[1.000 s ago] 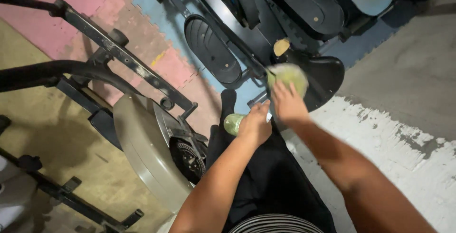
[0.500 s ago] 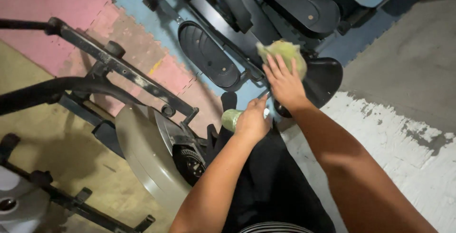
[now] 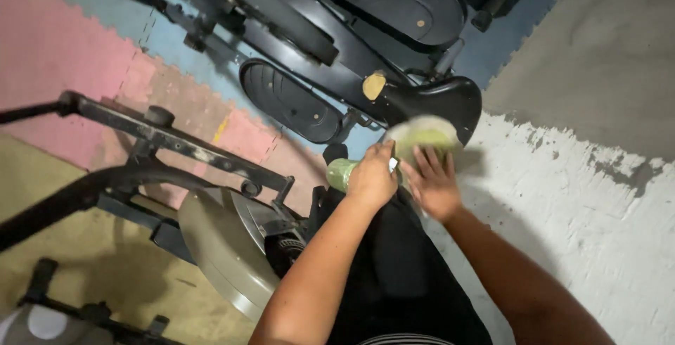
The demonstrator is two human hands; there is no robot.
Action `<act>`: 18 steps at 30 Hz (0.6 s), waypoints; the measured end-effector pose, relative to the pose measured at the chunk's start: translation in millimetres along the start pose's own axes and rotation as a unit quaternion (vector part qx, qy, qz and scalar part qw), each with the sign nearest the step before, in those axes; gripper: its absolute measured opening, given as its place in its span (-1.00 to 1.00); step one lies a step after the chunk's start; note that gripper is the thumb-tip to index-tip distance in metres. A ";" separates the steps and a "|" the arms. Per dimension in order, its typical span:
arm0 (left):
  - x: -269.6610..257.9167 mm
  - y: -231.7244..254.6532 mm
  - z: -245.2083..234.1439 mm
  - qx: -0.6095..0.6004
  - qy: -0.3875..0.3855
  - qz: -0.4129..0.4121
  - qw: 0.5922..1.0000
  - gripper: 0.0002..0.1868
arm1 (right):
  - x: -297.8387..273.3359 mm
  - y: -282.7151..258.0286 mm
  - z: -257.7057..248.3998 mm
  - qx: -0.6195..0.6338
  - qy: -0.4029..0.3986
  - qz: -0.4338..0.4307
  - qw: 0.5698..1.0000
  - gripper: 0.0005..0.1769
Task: Cleaning and wiping down various parts of an elliptical trainer machine.
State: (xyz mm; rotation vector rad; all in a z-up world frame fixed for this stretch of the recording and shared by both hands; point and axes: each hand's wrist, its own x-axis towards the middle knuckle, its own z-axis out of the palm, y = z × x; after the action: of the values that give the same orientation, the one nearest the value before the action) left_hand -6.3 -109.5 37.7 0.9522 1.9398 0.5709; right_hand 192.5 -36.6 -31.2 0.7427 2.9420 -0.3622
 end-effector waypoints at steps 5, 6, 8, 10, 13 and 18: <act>21.6 0.0 -0.7 0.003 -0.024 -0.026 0.999 -0.33 | 95.5 -6.5 -20.6 0.039 0.002 0.052 0.998 -0.30; 25.7 -0.4 0.9 0.007 -0.028 -0.021 0.999 -0.33 | 108.7 -7.8 -22.8 0.039 0.004 0.058 0.997 -0.30; 33.8 -3.7 1.4 0.015 0.031 0.013 0.999 -0.33 | 138.1 -12.0 -25.8 0.078 0.048 0.065 0.994 -0.28; 41.6 -1.3 -0.2 0.032 0.045 0.031 0.998 -0.26 | 145.0 -7.7 -25.9 0.104 0.033 0.112 0.988 -0.31; 52.7 13.5 -11.0 0.067 0.034 0.051 0.996 -0.17 | 132.9 19.2 -22.5 0.107 0.017 0.165 0.980 -0.33; 73.9 27.0 -8.5 0.139 -0.043 0.045 0.988 -0.14 | 97.4 62.2 -26.3 0.056 0.045 0.246 0.967 -0.41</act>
State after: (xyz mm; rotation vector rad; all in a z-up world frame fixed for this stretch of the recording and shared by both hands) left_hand -26.8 -34.4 23.3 1.2239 1.9383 0.3079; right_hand 136.0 67.6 -32.3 1.4925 2.6938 -0.4569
